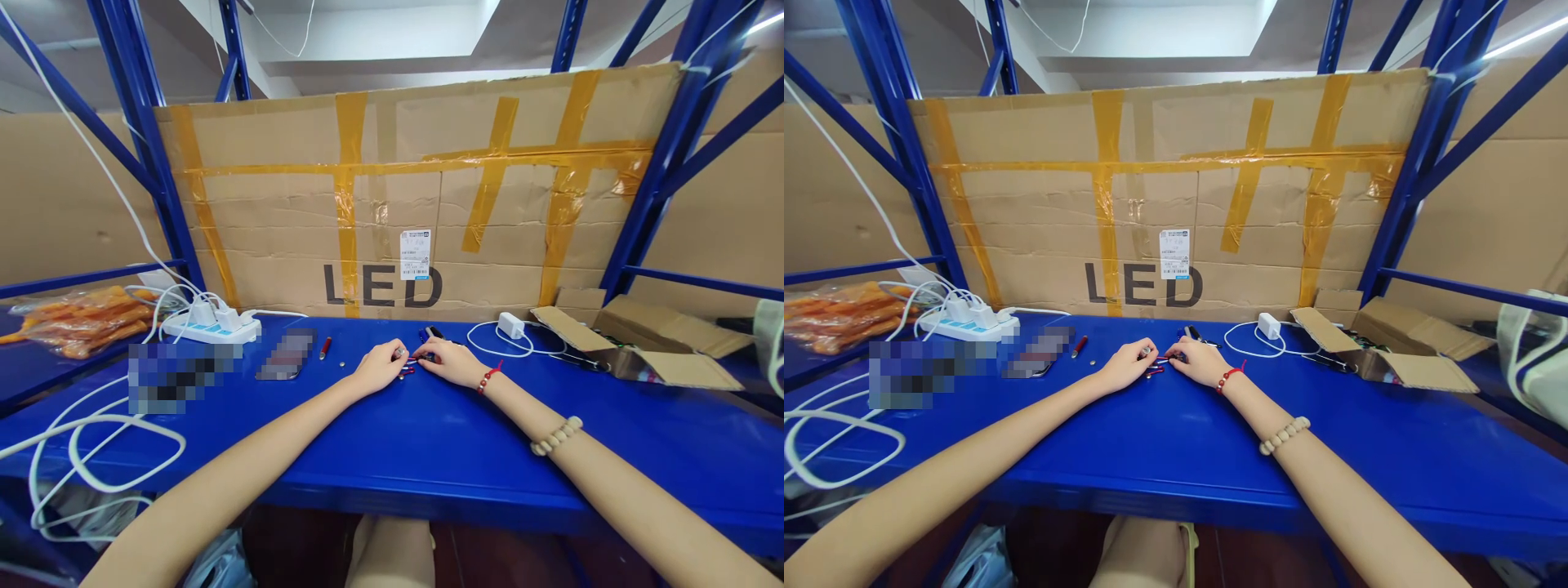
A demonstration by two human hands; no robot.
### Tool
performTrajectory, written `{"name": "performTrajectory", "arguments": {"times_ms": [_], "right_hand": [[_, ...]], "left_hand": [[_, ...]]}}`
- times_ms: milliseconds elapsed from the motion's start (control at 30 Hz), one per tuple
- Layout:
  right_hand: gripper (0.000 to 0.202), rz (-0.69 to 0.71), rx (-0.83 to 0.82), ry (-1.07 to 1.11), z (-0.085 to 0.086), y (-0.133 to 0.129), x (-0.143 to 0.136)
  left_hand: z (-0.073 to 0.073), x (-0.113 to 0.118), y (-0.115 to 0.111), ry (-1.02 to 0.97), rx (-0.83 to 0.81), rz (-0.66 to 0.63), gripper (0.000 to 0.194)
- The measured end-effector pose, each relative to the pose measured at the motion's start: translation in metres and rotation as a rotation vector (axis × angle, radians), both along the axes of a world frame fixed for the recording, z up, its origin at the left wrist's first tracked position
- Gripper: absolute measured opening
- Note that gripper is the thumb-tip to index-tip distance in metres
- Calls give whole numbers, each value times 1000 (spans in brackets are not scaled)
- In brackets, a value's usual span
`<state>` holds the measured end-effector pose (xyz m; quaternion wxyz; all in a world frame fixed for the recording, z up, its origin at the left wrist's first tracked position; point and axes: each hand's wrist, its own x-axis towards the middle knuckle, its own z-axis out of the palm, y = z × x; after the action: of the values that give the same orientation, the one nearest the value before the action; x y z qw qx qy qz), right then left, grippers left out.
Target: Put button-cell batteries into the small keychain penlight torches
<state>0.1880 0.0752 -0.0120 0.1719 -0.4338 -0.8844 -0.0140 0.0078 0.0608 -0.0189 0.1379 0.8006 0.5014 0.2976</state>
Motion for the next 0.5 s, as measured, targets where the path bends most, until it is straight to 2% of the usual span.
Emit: {"name": "performTrajectory", "arguments": {"times_ms": [500], "right_hand": [[24, -30, -10, -32, -6, 5, 3]], "left_hand": [[-5, 0, 5, 5, -18, -34, 19]]}}
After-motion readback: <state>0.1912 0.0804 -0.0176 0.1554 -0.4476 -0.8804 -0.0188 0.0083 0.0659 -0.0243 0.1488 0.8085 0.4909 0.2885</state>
